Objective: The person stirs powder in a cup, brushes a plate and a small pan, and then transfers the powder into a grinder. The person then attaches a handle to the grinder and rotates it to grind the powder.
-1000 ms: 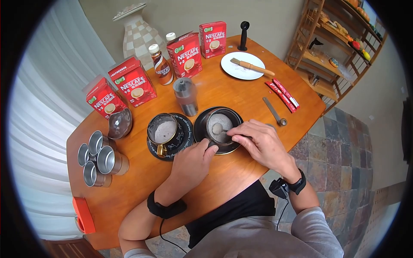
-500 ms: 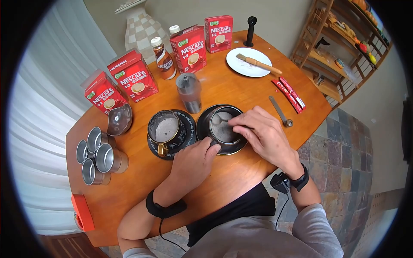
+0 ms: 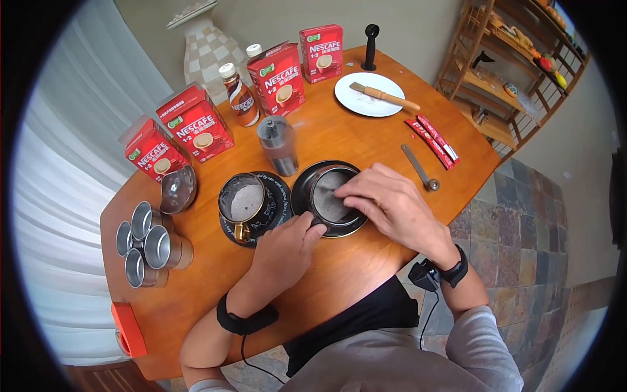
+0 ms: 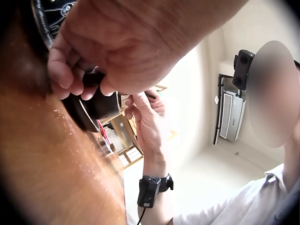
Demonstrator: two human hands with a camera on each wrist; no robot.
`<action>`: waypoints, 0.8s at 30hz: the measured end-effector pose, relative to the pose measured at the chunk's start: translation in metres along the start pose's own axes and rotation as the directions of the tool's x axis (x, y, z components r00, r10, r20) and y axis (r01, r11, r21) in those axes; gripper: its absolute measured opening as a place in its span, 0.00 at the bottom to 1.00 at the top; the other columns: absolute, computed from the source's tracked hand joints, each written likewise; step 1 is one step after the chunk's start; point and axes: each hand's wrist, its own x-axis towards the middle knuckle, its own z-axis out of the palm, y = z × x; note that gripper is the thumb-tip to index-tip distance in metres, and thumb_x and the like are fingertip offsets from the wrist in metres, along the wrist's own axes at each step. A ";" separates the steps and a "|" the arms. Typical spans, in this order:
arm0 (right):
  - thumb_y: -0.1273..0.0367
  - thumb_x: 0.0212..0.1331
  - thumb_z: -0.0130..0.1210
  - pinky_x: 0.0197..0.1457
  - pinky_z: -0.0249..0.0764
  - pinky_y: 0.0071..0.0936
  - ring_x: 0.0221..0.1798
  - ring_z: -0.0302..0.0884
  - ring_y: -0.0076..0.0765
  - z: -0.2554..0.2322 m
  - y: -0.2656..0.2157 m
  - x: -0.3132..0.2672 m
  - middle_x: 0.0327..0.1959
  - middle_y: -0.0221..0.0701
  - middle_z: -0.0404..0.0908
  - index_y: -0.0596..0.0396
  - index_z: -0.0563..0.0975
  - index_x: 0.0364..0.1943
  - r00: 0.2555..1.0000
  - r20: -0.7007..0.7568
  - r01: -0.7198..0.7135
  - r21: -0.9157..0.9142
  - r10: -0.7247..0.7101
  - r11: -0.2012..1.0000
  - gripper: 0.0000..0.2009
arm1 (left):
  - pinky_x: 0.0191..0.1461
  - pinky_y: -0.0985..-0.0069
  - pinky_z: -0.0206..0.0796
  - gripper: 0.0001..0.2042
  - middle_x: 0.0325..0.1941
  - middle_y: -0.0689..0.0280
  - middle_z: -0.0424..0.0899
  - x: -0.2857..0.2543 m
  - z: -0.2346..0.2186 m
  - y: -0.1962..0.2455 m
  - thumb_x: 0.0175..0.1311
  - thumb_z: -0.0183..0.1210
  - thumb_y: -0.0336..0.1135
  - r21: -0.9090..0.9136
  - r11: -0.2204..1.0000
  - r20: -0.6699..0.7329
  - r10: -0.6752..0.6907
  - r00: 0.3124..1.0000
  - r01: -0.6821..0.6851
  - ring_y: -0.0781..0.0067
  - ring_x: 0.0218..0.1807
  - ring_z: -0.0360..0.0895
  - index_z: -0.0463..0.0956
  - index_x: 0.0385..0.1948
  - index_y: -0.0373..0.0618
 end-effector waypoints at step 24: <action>0.71 0.63 0.66 0.47 0.79 0.38 0.43 0.81 0.43 -0.008 0.003 -0.001 0.39 0.31 0.85 0.56 0.86 0.42 0.995 0.090 0.046 0.003 -0.046 0.999 0.06 | 0.39 0.48 0.72 0.12 0.39 0.51 0.83 0.000 -0.004 -0.005 0.78 0.56 0.41 0.055 0.998 0.041 0.040 0.998 -0.042 0.38 0.40 0.82 0.75 0.44 0.39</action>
